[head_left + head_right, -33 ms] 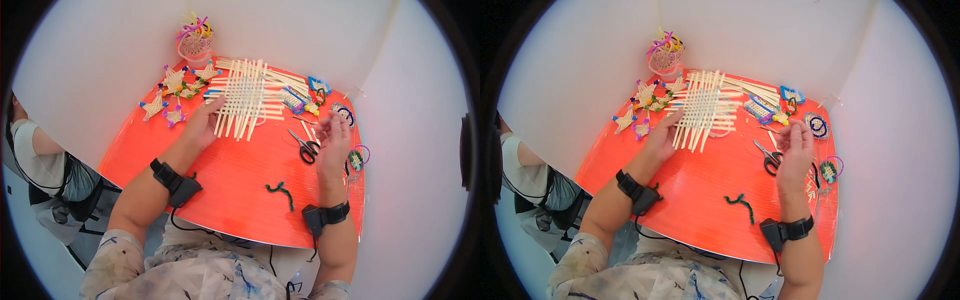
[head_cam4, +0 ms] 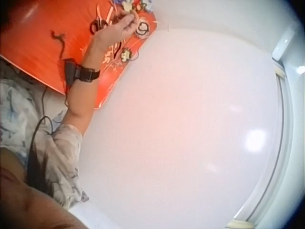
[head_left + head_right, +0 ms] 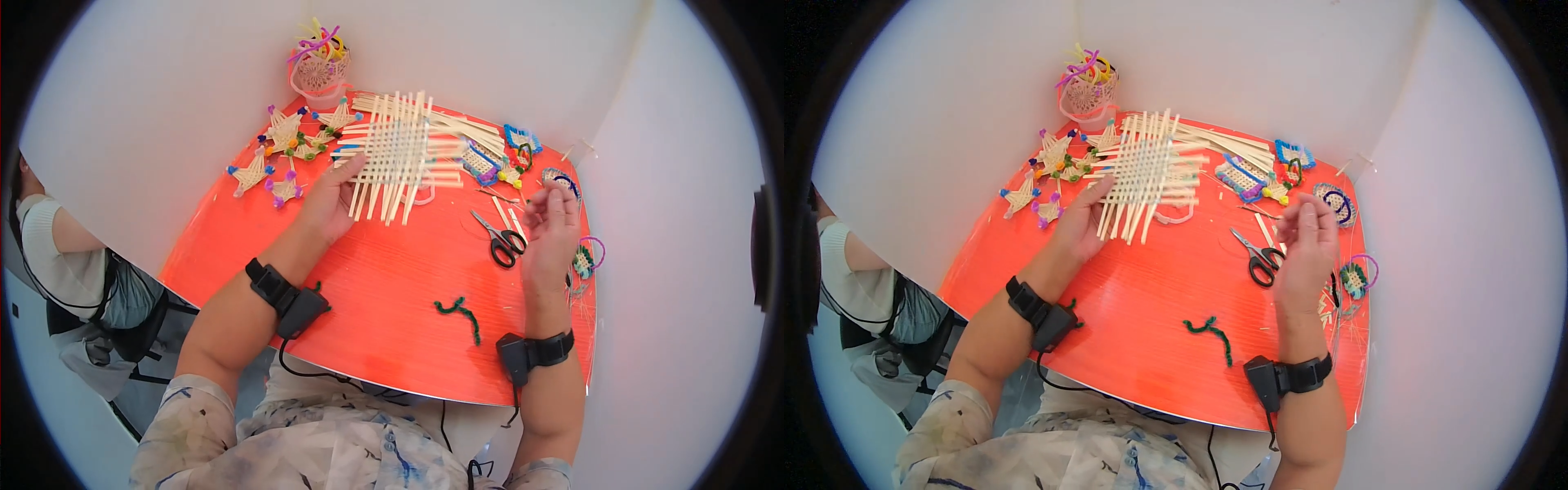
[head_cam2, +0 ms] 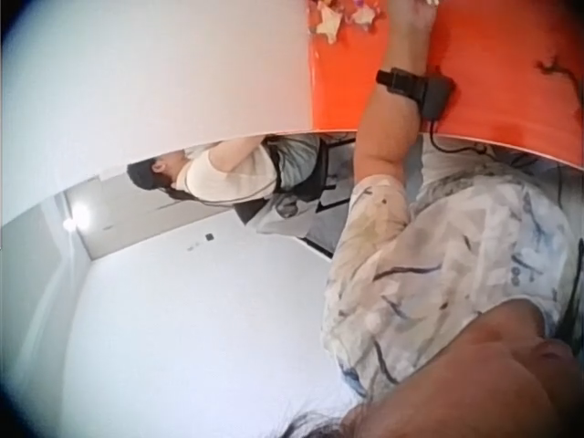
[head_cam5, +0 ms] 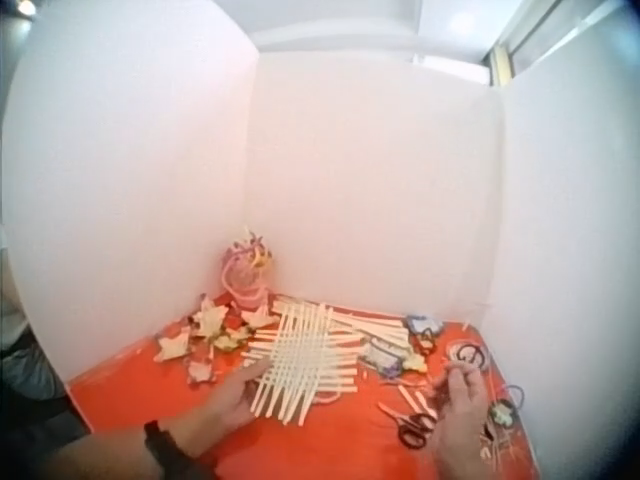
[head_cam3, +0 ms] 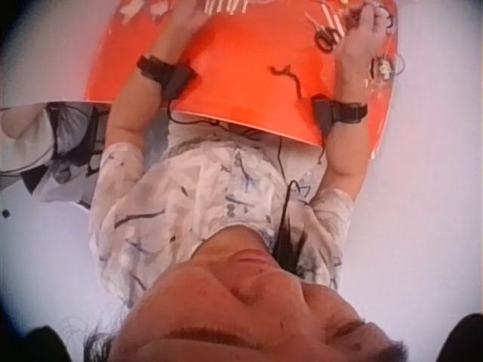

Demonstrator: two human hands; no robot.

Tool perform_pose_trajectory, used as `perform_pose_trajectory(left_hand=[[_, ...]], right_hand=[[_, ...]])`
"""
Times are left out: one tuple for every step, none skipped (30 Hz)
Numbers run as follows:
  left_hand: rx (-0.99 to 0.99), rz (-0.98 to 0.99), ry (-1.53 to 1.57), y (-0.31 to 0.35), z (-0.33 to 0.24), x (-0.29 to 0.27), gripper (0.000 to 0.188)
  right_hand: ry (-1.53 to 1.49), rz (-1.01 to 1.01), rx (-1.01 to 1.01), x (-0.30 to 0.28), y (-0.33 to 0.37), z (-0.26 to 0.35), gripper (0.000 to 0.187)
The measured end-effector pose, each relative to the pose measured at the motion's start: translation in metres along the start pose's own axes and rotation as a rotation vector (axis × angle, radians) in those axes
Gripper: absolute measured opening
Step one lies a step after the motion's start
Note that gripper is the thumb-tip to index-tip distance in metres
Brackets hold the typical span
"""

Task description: Weave wooden sticks and thread together to create decorative stars.

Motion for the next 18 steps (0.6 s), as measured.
perform_pose_trajectory(left_hand=[[0.016, 0.02, 0.033, -0.001, -0.001, 0.002, 0.026], [0.013, 0.018, 0.035, -0.002, 0.0, 0.0, 0.026], [0.011, 0.019, 0.033, -0.004, 0.001, -0.001, 0.026], [0.009, 0.021, 0.031, -0.005, 0.002, -0.002, 0.027], [0.006, 0.022, 0.034, -0.004, 0.002, -0.002, 0.027], [0.008, 0.022, 0.031, -0.003, 0.002, 0.001, 0.027], [0.012, 0.023, 0.028, -0.002, 0.002, 0.001, 0.027], [0.011, 0.024, 0.032, -0.002, 0.002, 0.0, 0.027], [0.004, 0.017, 0.027, -0.002, 0.002, 0.0, 0.026], [-0.001, 0.01, 0.023, -0.002, 0.002, -0.001, 0.025], [0.003, 0.011, 0.027, -0.001, 0.001, -0.001, 0.025], [0.004, 0.017, 0.011, -0.002, 0.004, -0.001, 0.025], [0.006, 0.024, -0.004, -0.002, 0.005, -0.001, 0.024], [0.008, 0.027, 0.002, -0.002, 0.006, -0.001, 0.024], [0.003, 0.034, -0.006, -0.002, 0.007, -0.002, 0.026], [-0.001, 0.04, -0.014, -0.001, 0.007, -0.002, 0.029], [0.004, 0.04, -0.015, 0.0, 0.006, -0.001, 0.028], [0.011, 0.036, -0.011, 0.001, 0.005, -0.002, 0.028]], right_hand=[[0.003, -0.001, 0.003, -0.003, -0.002, 0.006, 0.017], [-0.008, -0.001, -0.051, -0.005, -0.004, 0.016, 0.016], [-0.018, -0.002, -0.107, -0.006, -0.005, 0.026, 0.015], [-0.014, -0.005, -0.107, -0.007, -0.006, 0.031, 0.015], [-0.014, -0.03, -0.159, -0.008, -0.006, 0.04, 0.014], [-0.012, -0.056, -0.212, -0.01, -0.006, 0.048, 0.014], [-0.003, -0.068, -0.241, -0.01, -0.005, 0.054, 0.012], [0.001, -0.068, -0.243, -0.011, -0.005, 0.055, 0.012], [0.146, -0.064, -0.226, -0.009, -0.005, 0.057, 0.011], [0.289, -0.058, -0.209, -0.006, -0.005, 0.057, 0.01], [0.29, -0.053, -0.212, -0.005, -0.005, 0.053, 0.01], [0.536, 0.089, -0.172, 0.004, -0.003, 0.038, 0.008], [0.78, 0.232, -0.129, 0.011, -0.001, 0.019, 0.007], [0.917, 0.336, -0.203, 0.017, 0.006, 0.006, 0.009], [1.051, 0.442, -0.277, 0.023, 0.013, -0.007, 0.013], [1.053, 0.448, -0.281, 0.024, 0.016, -0.014, 0.013], [1.188, 0.521, -0.312, 0.028, 0.02, -0.024, 0.017], [1.322, 0.598, -0.345, 0.032, 0.024, -0.032, 0.021]])
Point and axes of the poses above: each hand's wrist, its own y-axis away from the middle knuckle, its own x-axis out of the palm, z = x × y, the point moved 6 cm from there along -y, towards the middle knuckle, and after that the axes turned 3 degrees about x, right-handed, at the moved point
